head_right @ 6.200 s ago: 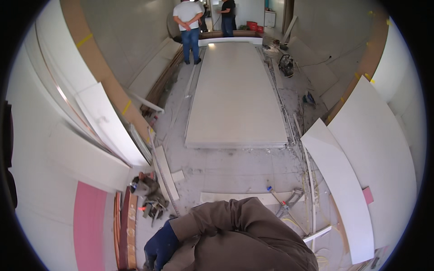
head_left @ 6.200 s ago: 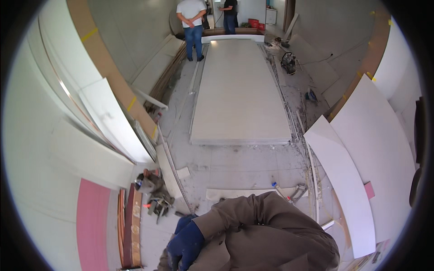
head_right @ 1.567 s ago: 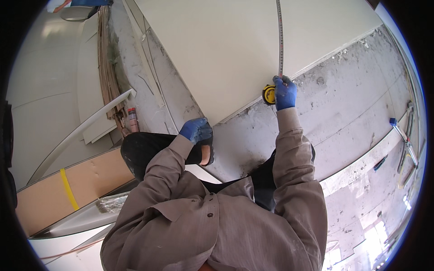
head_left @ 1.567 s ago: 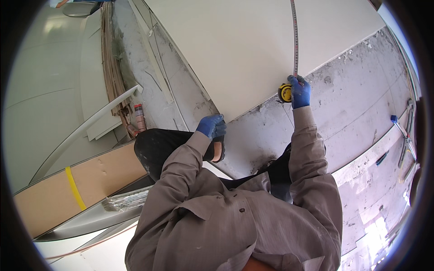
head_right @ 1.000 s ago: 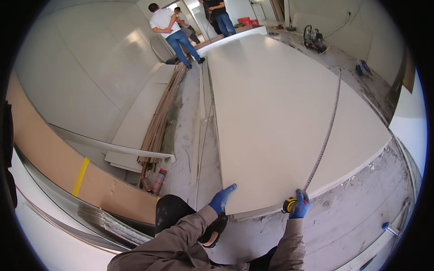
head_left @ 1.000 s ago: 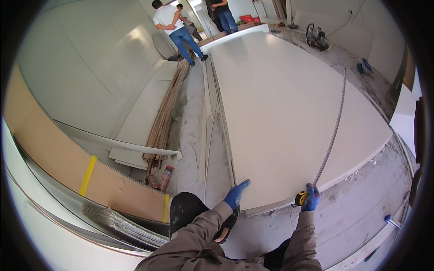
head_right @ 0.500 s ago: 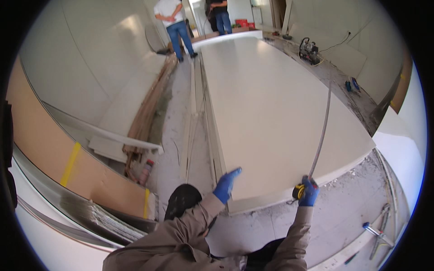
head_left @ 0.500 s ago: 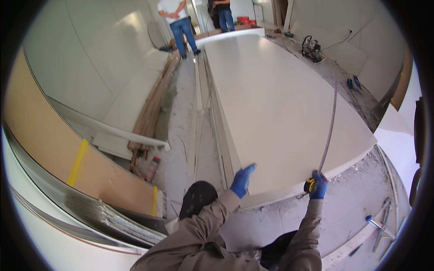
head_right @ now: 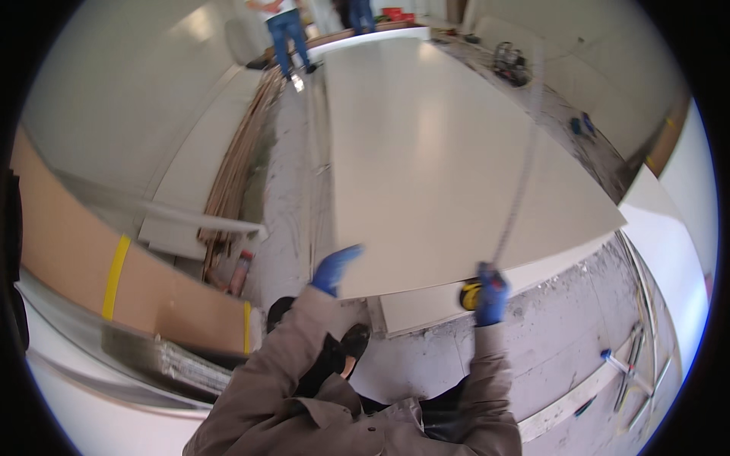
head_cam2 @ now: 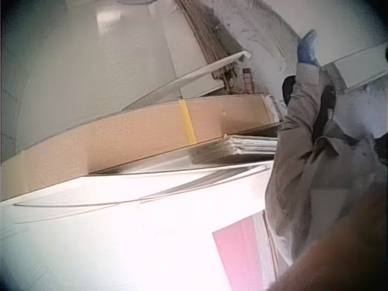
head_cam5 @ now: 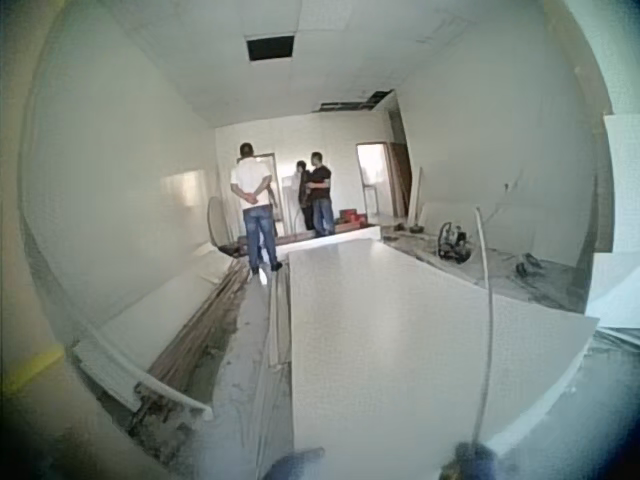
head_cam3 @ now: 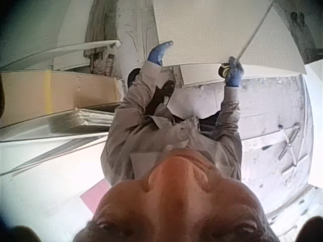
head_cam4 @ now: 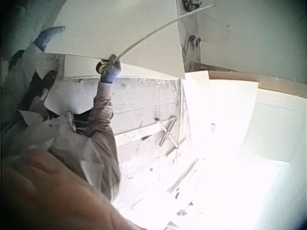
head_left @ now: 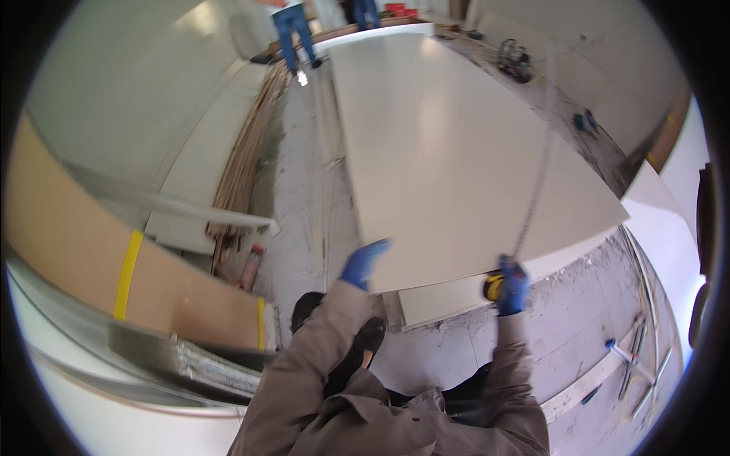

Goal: The person measures a large white panel with a tape measure and marks it with a red pencil. They then use a combination square to draw a straight line across the panel. The person is wearing blue gloves and a beige shirt.

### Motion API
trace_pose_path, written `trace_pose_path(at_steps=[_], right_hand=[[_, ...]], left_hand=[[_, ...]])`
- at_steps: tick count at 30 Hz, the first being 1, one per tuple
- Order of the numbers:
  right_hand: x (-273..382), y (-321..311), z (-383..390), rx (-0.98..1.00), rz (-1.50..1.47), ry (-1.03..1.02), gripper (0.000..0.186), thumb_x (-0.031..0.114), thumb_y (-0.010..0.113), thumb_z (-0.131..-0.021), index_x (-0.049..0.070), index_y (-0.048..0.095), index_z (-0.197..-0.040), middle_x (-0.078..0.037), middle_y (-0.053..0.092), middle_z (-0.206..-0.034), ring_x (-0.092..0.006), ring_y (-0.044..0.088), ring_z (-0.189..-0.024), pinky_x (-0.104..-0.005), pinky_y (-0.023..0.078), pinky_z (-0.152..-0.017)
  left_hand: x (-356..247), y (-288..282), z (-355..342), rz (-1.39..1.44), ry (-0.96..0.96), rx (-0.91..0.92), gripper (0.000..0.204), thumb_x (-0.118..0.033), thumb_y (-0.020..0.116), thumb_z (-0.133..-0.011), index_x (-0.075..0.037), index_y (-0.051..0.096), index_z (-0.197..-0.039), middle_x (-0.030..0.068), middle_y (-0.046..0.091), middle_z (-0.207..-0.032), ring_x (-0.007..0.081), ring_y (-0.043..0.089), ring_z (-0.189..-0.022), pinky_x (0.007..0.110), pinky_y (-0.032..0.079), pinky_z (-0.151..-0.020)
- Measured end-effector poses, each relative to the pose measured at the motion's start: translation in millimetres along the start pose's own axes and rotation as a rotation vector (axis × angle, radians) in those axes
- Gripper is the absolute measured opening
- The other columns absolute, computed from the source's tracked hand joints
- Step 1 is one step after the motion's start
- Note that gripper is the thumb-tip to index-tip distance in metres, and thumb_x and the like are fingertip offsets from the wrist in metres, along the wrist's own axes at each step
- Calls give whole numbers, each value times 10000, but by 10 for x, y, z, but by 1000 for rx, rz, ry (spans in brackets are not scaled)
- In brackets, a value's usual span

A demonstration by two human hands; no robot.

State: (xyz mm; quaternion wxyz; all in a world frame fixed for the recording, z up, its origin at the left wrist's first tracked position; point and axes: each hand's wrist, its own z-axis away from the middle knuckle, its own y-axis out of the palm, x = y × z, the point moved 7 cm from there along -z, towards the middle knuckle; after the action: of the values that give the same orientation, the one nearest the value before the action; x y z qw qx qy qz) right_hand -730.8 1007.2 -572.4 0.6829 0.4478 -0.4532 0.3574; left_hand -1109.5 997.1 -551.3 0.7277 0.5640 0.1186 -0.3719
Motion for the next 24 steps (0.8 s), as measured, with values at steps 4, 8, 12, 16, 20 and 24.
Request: trace_pose_path(at_steps=[4,8,12,16,20,24], right_hand=[[-306,444,336,-76,-203,-84,103,93,724,-911,1,708,-955,7,663,-821,-75,579,-731,-226,470,-672],[-505,-122,9,-73,-145,9,189,40,749,-868,-1,712,-1049,-27,698,-877,-127,644,-703,-270,534,-638],[11,-855,-375,-87,-84,-89,96,146,713,-931,76,693,-869,34,601,-706,-72,552,-590,-223,416,-532],[744,-1706,-970,-153,-9,-140,82,149,686,-927,128,674,-848,2,588,-589,-138,491,-396,-281,372,-374],[557,-1986,-1159,-2,72,-28,63,137,677,-929,76,689,-940,-30,682,-706,-153,583,-474,-286,443,-415],[155,-1769,-924,51,-33,17,67,121,683,-921,75,690,-970,-35,690,-763,-161,605,-528,-290,473,-469]], left_hand=[[-329,-456,230,-206,99,-165,295,-144,636,-969,19,641,-1214,117,702,-1131,235,680,-1043,347,550,-943],[1,-115,-2,-187,85,-188,277,-161,651,-957,-12,653,-1190,109,694,-1124,242,679,-1022,363,559,-913],[797,358,-320,-146,130,-158,291,-272,708,-915,-40,716,-1091,58,695,-988,184,662,-861,329,561,-751],[1471,1322,-582,-190,57,-193,345,-323,718,-920,-16,694,-1077,89,697,-1015,184,666,-886,360,569,-747],[1731,1431,-578,-47,57,-177,353,-242,699,-931,18,647,-1164,125,696,-1094,242,688,-968,371,565,-860],[1713,996,-571,-49,24,-147,389,-266,708,-929,-5,625,-1206,118,694,-1115,250,697,-1003,421,590,-861]])
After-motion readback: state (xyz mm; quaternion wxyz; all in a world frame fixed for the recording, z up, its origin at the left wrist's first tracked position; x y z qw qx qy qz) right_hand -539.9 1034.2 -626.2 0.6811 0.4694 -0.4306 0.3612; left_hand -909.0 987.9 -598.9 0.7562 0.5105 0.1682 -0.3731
